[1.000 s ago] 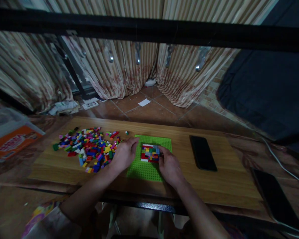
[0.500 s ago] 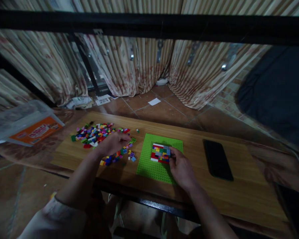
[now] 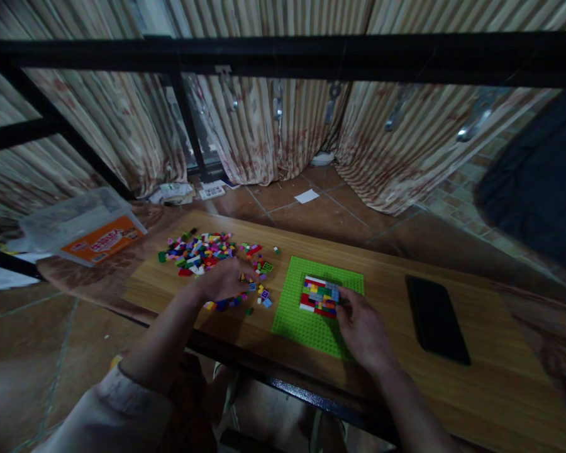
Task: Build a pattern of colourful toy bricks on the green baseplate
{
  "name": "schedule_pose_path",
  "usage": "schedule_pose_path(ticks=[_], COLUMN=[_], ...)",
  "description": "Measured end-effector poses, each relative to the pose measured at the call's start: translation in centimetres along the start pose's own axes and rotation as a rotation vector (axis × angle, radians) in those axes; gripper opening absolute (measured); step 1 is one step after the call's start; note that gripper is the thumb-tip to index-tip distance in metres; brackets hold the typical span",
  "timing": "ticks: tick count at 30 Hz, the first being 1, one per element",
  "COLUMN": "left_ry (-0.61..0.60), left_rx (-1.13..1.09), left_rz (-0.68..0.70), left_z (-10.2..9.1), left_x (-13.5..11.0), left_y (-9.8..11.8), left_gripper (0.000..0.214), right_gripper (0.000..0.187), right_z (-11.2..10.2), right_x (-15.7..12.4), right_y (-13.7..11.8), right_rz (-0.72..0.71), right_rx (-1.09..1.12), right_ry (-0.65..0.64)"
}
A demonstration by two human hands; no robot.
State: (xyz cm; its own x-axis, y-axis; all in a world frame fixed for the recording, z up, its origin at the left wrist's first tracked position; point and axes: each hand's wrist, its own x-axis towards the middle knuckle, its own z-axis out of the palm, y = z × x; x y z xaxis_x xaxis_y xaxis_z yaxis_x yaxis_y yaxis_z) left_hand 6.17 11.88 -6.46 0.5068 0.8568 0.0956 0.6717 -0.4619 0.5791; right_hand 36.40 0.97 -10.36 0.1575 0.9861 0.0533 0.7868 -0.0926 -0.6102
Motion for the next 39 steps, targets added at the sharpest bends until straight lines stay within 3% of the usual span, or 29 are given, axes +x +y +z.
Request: schedule_pose_path(ticks=[3, 9, 14, 20, 32, 39], left_ry=[-0.148, -0.167, -0.279, -0.144, -0.121, 0.024], left_rx=[0.117, 0.204, 0.315, 0.279, 0.405, 0.287], left_rz=[0.051, 0.028, 0.006, 0.007, -0.124, -0.030], left_z=[1.1, 2.3, 1.5, 0.6, 3.1, 3.0], left_x=[0.1, 0.3, 0.8, 1.3, 2.2, 2.5], left_y=[0.9, 1.9, 1.7, 1.0, 1.8, 2.2], left_gripper=[0.034, 0.034, 0.033, 0.026, 0.014, 0.012], right_gripper=[0.038, 0.038, 0.038, 0.038, 0.033, 0.032], right_z=[-0.1, -0.2, -0.1, -0.1, -0.2, -0.4], right_x=[0.0, 0.1, 0.1, 0.1, -0.1, 0.1], right_y=[-0.2, -0.3, 0.0, 0.0, -0.7, -1.0], right_rz=[0.017, 0.034, 0.044, 0.030, -0.023, -0.015], right_rx=[0.003, 0.001, 0.010, 0.006, -0.053, -0.072], right_ry=[-0.001, -0.034, -0.044, -0.040, 0.007, -0.016])
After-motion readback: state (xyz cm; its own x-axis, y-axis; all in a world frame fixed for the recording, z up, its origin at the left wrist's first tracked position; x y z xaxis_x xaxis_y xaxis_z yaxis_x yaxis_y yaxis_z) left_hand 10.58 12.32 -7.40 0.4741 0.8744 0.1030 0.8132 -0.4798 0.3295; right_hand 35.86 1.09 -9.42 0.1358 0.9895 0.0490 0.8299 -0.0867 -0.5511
